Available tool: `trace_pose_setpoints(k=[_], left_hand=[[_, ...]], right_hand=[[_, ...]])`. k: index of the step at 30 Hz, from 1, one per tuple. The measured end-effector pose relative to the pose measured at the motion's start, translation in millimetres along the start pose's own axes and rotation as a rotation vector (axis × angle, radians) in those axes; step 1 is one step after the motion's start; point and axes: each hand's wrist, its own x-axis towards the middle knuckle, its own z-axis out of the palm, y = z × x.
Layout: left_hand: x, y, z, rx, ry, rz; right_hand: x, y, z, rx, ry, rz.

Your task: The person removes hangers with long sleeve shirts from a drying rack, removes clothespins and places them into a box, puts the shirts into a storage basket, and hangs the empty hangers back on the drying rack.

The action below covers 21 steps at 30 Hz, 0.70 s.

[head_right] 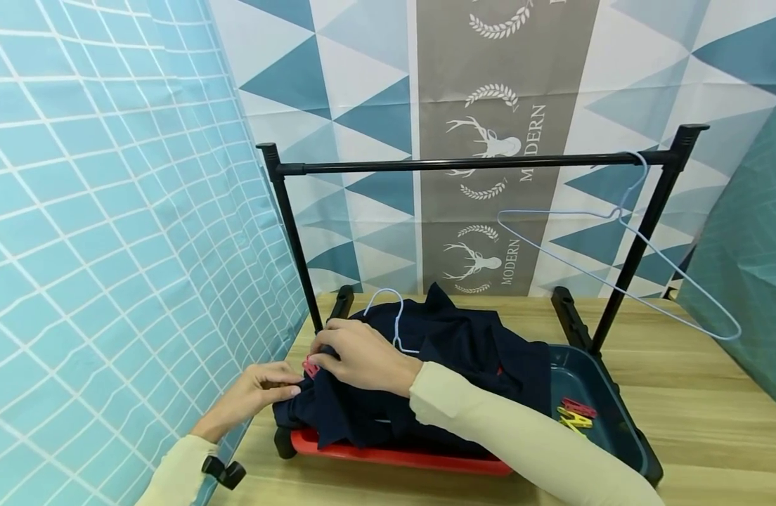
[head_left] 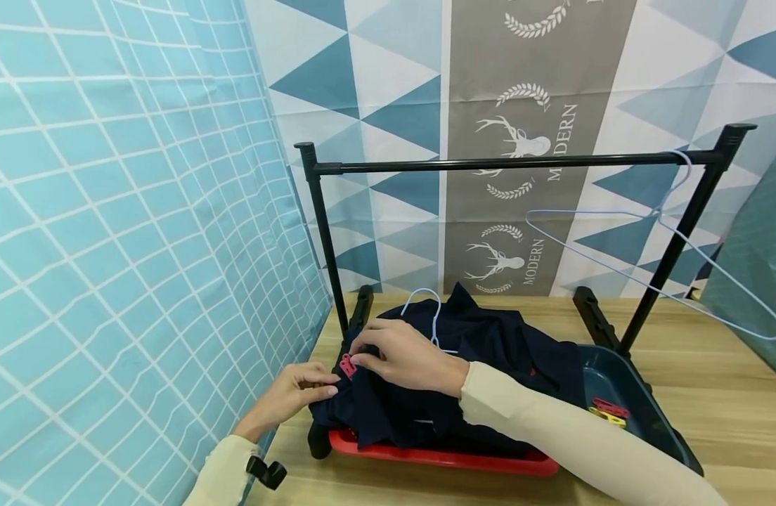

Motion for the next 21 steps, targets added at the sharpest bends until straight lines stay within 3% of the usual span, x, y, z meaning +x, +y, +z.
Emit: trace_pose_setpoints(k=[7,13,21], left_hand=[[-0.1,0.6,-0.6,0.026,0.007,0.028],[0.3,-0.1,-0.1,0.028,0.0,0.073],[1.1,2.3,0.3,0.071,0.021,0.068]], right_hand=[[12.4,-8,12,-0.039,-0.07,0.082],[17.4,-12,21,-0.104,-0.079,0.087],[18.2,-16,23,-0.176,-0.084,0.074]])
